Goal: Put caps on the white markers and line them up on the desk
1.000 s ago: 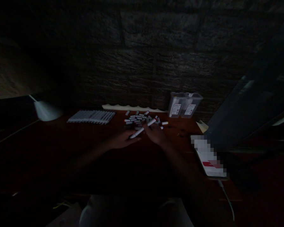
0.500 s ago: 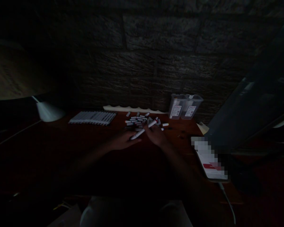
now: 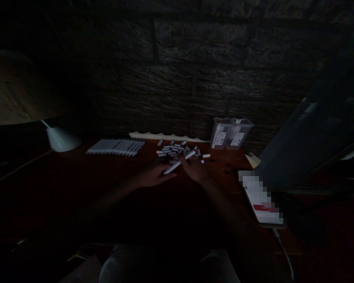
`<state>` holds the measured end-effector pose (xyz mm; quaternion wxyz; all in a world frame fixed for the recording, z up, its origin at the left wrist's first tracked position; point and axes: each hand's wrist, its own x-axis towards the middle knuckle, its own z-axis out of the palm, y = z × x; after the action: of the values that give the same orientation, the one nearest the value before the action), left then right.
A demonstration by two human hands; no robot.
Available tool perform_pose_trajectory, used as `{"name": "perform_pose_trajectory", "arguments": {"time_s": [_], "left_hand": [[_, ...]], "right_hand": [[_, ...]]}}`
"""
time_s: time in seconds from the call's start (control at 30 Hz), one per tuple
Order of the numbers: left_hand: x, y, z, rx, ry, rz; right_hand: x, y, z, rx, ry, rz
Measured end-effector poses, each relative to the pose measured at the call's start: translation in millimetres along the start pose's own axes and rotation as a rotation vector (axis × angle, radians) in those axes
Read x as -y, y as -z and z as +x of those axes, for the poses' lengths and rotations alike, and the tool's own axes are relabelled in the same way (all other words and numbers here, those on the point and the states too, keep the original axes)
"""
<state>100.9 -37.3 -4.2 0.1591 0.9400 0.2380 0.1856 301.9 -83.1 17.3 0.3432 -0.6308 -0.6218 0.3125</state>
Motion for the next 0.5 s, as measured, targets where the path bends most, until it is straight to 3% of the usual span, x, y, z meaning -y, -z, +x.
{"name": "perform_pose_trajectory", "arguments": {"time_s": [0.5], "left_hand": [[-0.4, 0.4, 0.3, 0.006, 0.000, 0.013]], "right_hand": [[-2.2, -0.9, 0.1, 0.010, -0.002, -0.002]]}}
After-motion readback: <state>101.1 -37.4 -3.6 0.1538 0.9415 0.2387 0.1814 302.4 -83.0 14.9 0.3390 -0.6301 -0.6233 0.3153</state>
